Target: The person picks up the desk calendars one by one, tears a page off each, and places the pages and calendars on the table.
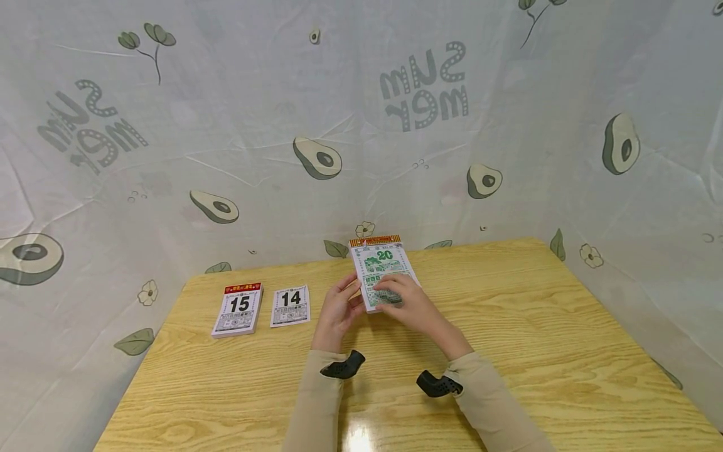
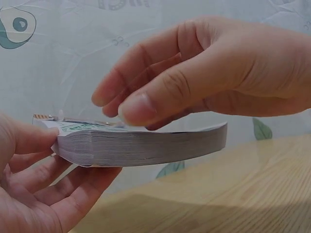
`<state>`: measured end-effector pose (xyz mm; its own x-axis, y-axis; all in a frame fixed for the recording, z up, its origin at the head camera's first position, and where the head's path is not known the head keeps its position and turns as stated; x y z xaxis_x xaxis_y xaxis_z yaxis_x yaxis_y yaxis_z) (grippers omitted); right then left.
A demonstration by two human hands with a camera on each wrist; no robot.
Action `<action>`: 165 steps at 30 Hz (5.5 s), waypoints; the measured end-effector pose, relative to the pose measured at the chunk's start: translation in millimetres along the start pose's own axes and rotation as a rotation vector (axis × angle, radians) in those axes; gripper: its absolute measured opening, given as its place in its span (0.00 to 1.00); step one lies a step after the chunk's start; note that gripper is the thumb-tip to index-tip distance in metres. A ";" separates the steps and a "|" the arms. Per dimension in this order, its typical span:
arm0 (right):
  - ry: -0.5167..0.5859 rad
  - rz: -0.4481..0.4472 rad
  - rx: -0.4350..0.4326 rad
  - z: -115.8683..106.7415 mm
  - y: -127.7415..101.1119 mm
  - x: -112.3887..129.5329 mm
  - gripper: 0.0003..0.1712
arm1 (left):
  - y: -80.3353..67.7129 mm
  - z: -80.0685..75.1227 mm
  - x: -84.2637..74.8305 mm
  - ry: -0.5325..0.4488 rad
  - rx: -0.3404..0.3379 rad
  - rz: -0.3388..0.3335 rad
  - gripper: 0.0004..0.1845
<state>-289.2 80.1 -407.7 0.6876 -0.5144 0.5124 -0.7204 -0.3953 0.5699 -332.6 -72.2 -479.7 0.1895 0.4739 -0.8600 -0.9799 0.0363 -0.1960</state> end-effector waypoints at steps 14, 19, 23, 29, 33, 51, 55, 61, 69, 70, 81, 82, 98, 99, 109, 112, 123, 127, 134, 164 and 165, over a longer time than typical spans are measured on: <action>-0.015 0.024 0.048 1.3 -1.0 -0.9 0.19 | 0.2 1.9 -2.4 -0.010 0.023 0.011 0.23; -0.012 0.031 0.052 1.6 -1.1 -3.2 0.18 | 0.2 2.1 -2.8 -0.007 0.029 0.011 0.24; -0.016 0.023 0.050 1.5 -1.0 -3.7 0.17 | -0.7 2.2 -3.0 -0.008 0.025 0.013 0.24; -0.011 0.011 0.018 -1.8 -0.7 0.1 0.15 | -0.8 2.0 -3.4 -0.023 0.010 0.016 0.23; -0.029 -0.008 -0.024 -4.2 -1.8 1.9 0.13 | 0.1 2.0 -3.4 -0.032 0.010 0.018 0.23; -0.207 -0.201 -0.138 -0.3 -4.1 8.7 0.08 | 0.1 4.1 -3.4 -0.043 0.019 0.033 0.23; -0.205 -0.175 -0.188 -3.3 -3.6 7.6 0.05 | 0.6 4.9 -3.1 -0.040 0.020 0.038 0.23; -0.154 -0.053 -0.236 -7.8 -2.8 -0.8 0.04 | -1.0 8.7 -3.9 -0.028 0.011 0.035 0.22; -0.067 0.078 -0.291 -12.7 -2.0 -9.3 0.03 | -3.5 14.7 -4.7 -0.018 0.031 0.054 0.20; -0.058 0.088 -0.299 -13.5 -1.9 -10.0 0.04 | -3.7 15.4 -4.6 -0.018 0.036 0.057 0.20; 0.023 0.170 -0.319 -18.1 -3.4 -22.0 0.04 | -4.2 20.2 -2.7 -0.055 0.098 0.078 0.12; 0.028 0.178 -0.315 -18.5 -3.7 -22.6 0.04 | -4.3 20.4 -2.7 -0.058 0.103 0.078 0.11; 0.076 0.158 -0.362 -26.7 -4.3 -22.7 0.03 | -2.9 25.5 4.0 -0.113 0.163 0.050 0.11; 0.076 0.152 -0.368 -27.2 -4.0 -22.4 0.03 | -2.6 25.9 4.7 -0.119 0.169 0.045 0.11; 0.088 0.124 -0.390 -29.7 -3.4 -20.5 0.03 | -2.9 31.0 12.2 -0.217 0.220 -0.020 0.12; 0.095 0.122 -0.392 -30.0 -3.7 -20.8 0.03 | -4.5 32.6 13.0 -0.251 0.253 -0.027 0.13; 0.117 0.127 -0.435 -39.3 -4.1 -20.3 0.02 | -6.4 34.2 10.5 -0.281 0.300 -0.007 0.14; 0.122 0.145 -0.458 -41.9 -3.8 -21.0 0.02 | -5.8 31.9 10.9 -0.273 0.279 0.000 0.19; 0.193 0.237 -0.509 -45.9 -4.4 -26.6 0.03 | -10.0 31.8 6.0 -0.266 0.366 0.101 0.21; 0.556 0.803 -0.489 -37.6 -15.6 -70.8 0.16 | -6.0 28.7 3.5 -0.279 0.231 0.013 0.17; 0.573 0.821 -0.486 -36.9 -16.0 -71.8 0.16 | -5.9 28.8 3.6 -0.275 0.232 0.014 0.17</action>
<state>-323.6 151.4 -429.9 0.0486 -0.0058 0.9988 -0.9500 0.3084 0.0480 -327.9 -45.3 -468.1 0.1834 0.6936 -0.6966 -0.9762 0.2122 -0.0457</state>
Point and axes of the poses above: each hand's wrist, its own y-axis towards the middle knuckle, its own z-axis out of the palm, x = y × z, the point moved 6 cm from there along y, towards the middle knuckle, and after that the axes turned 3 degrees about -x, right-handed, at the moved point
